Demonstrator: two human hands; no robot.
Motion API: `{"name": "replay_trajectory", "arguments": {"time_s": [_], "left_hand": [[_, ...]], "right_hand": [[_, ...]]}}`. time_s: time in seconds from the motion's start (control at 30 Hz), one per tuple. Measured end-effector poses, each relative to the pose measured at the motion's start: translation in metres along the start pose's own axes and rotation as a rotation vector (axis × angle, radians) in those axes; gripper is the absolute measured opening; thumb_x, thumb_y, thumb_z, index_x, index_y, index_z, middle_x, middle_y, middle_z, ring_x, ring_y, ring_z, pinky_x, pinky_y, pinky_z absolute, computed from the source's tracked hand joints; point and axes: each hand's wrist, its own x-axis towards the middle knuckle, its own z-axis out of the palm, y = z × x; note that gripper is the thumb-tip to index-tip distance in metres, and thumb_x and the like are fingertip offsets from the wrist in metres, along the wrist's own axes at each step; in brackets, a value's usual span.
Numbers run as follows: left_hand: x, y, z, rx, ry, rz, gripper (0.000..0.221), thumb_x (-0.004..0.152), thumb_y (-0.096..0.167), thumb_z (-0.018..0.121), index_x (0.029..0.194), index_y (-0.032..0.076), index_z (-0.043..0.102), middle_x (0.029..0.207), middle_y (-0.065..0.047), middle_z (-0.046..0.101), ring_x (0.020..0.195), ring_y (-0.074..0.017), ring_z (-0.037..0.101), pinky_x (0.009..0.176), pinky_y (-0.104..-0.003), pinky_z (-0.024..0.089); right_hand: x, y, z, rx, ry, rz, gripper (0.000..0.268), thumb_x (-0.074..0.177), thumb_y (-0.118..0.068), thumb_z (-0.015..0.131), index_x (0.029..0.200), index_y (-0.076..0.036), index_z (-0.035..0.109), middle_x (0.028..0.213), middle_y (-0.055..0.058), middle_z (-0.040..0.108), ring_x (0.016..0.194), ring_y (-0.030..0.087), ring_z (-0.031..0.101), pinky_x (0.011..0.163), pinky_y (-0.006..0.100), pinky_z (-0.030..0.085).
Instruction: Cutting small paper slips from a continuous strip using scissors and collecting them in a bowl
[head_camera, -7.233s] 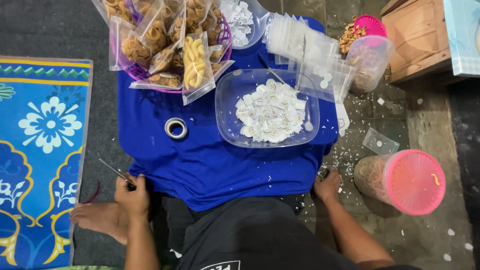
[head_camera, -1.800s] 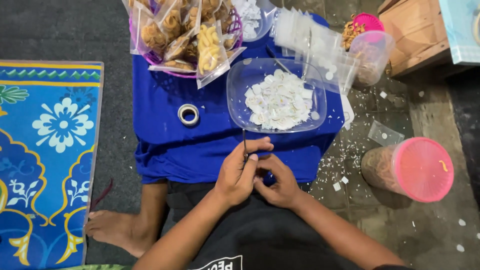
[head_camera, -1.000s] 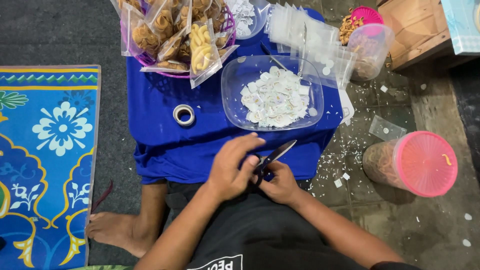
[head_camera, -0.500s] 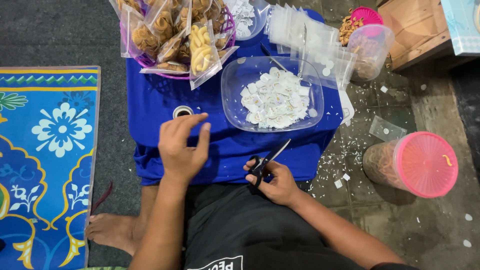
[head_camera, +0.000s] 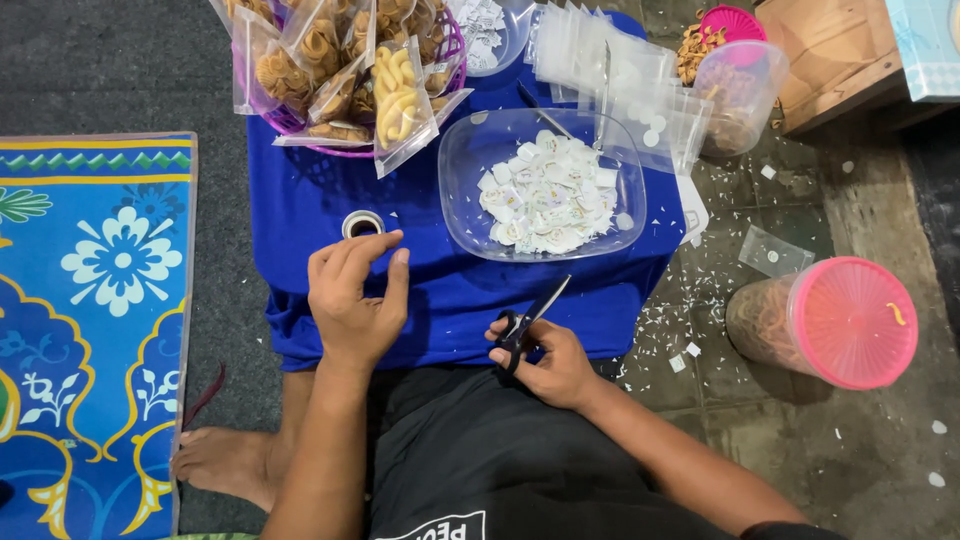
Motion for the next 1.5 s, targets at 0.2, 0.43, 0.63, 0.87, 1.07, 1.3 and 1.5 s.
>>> {"name": "replay_trajectory", "arguments": {"time_s": [0.2,0.43,0.63,0.87,1.07,1.3,1.5], "left_hand": [[0.009,0.002,0.010,0.039,-0.031,0.116,0.015,0.090,0.013,0.081,0.104,0.014,0.078,0.095,0.002,0.076,0.090,-0.0197,0.074,0.090,-0.035,0.047],[0.058,0.008,0.016,0.056,-0.075,0.296,0.019,0.090,0.004,0.078,0.106,0.014,0.078,0.093,0.002,0.073,0.085,-0.0175,0.072,0.084,-0.031,0.048],[0.095,0.023,0.029,0.089,-0.162,0.437,0.025,0.091,-0.003,0.072,0.111,0.012,0.074,0.091,-0.003,0.070,0.078,-0.0212,0.071,0.070,-0.032,0.053],[0.071,0.008,0.094,0.384,-0.450,0.401,0.020,0.075,0.003,0.072,0.085,0.020,0.074,0.068,0.000,0.067,0.051,-0.0235,0.067,0.045,-0.036,0.050],[0.048,-0.006,0.151,0.441,-0.662,0.398,0.019,0.068,-0.003,0.072,0.076,0.014,0.077,0.067,-0.007,0.071,0.051,-0.0258,0.068,0.043,-0.038,0.048],[0.046,0.009,0.148,0.381,-0.910,0.302,0.043,0.081,0.048,0.078,0.092,0.007,0.080,0.081,-0.013,0.074,0.068,-0.0326,0.073,0.064,-0.045,0.051],[0.049,0.029,0.113,0.235,-0.987,0.427,0.059,0.072,0.058,0.084,0.103,0.008,0.077,0.090,-0.011,0.073,0.077,-0.0317,0.074,0.086,-0.047,0.048]], "right_hand": [[0.002,-0.001,-0.001,0.002,-0.002,-0.013,0.031,0.079,-0.014,0.088,0.105,0.000,0.078,0.077,0.014,0.078,0.056,0.022,0.070,0.056,0.033,0.057],[0.002,0.002,-0.005,-0.023,-0.027,-0.028,0.029,0.080,-0.012,0.087,0.105,0.001,0.078,0.080,0.015,0.079,0.055,0.022,0.068,0.055,0.034,0.056],[0.003,0.008,-0.005,-0.015,-0.020,-0.036,0.029,0.081,-0.012,0.086,0.105,0.000,0.077,0.082,0.013,0.079,0.057,0.021,0.070,0.056,0.032,0.057],[-0.007,0.048,-0.016,-0.031,0.080,-0.042,0.031,0.080,-0.012,0.088,0.108,-0.004,0.078,0.089,0.013,0.079,0.069,0.021,0.074,0.061,0.031,0.058],[-0.030,0.098,-0.026,-0.052,0.228,0.006,0.027,0.082,-0.011,0.087,0.106,-0.004,0.079,0.092,0.014,0.080,0.078,0.022,0.077,0.065,0.031,0.060],[-0.052,0.133,-0.030,-0.114,0.347,0.066,0.029,0.079,-0.012,0.089,0.106,-0.007,0.078,0.093,0.011,0.081,0.084,0.022,0.078,0.066,0.030,0.062],[-0.049,0.127,-0.029,-0.149,0.360,0.109,0.028,0.084,-0.015,0.086,0.108,-0.003,0.075,0.093,0.014,0.080,0.075,0.022,0.076,0.062,0.035,0.061]]}}
